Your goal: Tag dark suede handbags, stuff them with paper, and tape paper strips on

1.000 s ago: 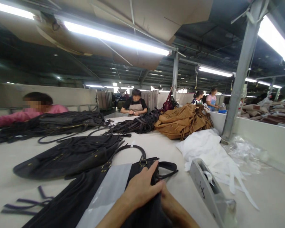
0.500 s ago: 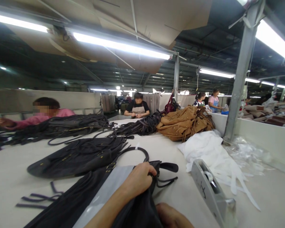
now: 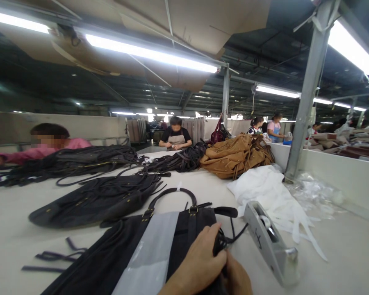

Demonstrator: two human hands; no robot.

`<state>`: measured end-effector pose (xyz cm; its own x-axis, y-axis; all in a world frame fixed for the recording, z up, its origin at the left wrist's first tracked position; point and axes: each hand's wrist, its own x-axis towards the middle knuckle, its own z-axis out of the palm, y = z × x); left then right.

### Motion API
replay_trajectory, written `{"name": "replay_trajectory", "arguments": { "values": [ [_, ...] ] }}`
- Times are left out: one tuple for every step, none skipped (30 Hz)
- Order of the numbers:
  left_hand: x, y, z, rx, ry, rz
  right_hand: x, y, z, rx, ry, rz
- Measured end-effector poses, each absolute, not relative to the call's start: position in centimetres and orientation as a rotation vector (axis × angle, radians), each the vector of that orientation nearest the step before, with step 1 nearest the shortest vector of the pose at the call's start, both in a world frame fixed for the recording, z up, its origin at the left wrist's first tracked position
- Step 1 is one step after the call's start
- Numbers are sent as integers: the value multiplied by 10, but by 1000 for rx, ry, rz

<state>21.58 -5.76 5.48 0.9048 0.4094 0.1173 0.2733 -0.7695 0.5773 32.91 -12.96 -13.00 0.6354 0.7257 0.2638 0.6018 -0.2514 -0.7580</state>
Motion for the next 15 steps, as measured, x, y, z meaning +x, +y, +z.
{"name": "replay_trajectory", "arguments": {
  "values": [
    [214,-62,52,2432,468,302,331,-133,-125,-1918,-1063,150],
    [211,-64,49,2361,449,291,332,-137,-117,-1873,-1074,121],
    [208,-64,46,2280,434,284,332,-141,-106,-1827,-1074,95],
    [206,-63,42,2190,426,278,332,-145,-93,-1779,-1066,91],
    [204,-60,39,2096,425,272,330,-150,-81,-1726,-1068,140],
    [203,-56,35,2008,424,266,327,-154,-69,-1656,-1074,258],
    [202,-51,32,1930,418,267,323,-158,-59,-1562,-1070,441],
    [202,-47,30,1870,410,273,319,-162,-51,-1442,-1046,661],
    [201,-44,28,1833,401,279,315,-165,-46,-1310,-1002,881],
    [200,-42,27,1821,390,282,312,-169,-43,-1191,-947,1065],
    [199,-41,26,1831,379,274,309,-172,-42,-1113,-884,1199],
    [198,-41,26,1855,376,253,308,-177,-42,-1081,-825,1279],
    [197,-42,26,1886,378,221,307,-182,-43,-1080,-779,1315],
    [196,-44,26,1914,377,189,307,-188,-43,-1090,-737,1321],
    [195,-45,26,1929,375,170,308,-195,-43,-1091,-697,1307]
  ]
}}
